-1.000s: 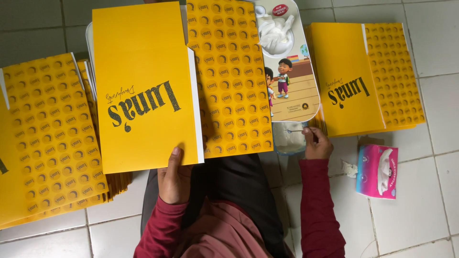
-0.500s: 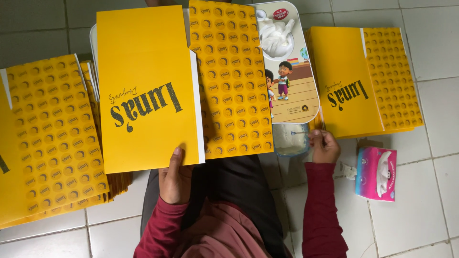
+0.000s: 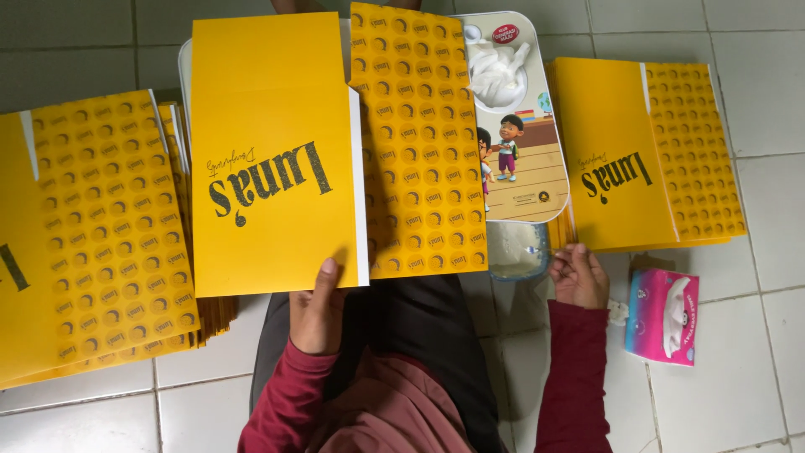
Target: Applying glue to the edges of paper packaging and folding them to assemble
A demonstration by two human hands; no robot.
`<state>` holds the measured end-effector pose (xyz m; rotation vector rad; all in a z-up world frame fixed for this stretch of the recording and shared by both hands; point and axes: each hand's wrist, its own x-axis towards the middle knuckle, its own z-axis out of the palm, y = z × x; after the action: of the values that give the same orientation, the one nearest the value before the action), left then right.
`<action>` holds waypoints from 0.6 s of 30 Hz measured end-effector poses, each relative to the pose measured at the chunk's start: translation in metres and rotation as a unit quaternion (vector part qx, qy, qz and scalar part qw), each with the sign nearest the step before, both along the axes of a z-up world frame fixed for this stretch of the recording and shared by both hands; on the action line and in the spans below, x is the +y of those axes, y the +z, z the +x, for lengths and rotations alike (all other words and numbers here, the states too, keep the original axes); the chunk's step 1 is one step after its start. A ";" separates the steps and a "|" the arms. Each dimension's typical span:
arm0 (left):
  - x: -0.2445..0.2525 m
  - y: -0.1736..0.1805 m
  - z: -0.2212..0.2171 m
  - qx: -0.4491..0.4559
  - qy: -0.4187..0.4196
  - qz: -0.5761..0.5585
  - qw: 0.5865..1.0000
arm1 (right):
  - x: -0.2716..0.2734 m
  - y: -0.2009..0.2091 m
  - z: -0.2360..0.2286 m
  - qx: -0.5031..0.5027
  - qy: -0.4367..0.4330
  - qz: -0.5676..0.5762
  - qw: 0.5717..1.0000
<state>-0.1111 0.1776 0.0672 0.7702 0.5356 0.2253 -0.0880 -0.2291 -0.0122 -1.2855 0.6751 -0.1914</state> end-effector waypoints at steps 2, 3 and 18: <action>0.006 -0.017 0.000 -0.005 -0.024 0.049 0.998 | 0.002 0.012 -0.003 0.002 0.006 -0.019 1.000; 0.003 -0.011 0.000 -0.005 -0.013 0.052 0.999 | 0.003 0.020 -0.010 0.001 0.016 -0.016 1.000; 0.000 -0.014 -0.005 -0.110 -0.082 0.217 0.966 | 0.224 0.128 -0.017 -0.284 0.193 -0.271 0.899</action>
<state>-0.1158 0.1775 0.0531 1.1947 0.2077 0.2749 -0.1051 -0.0046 0.1157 -1.7607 -0.1636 -0.4278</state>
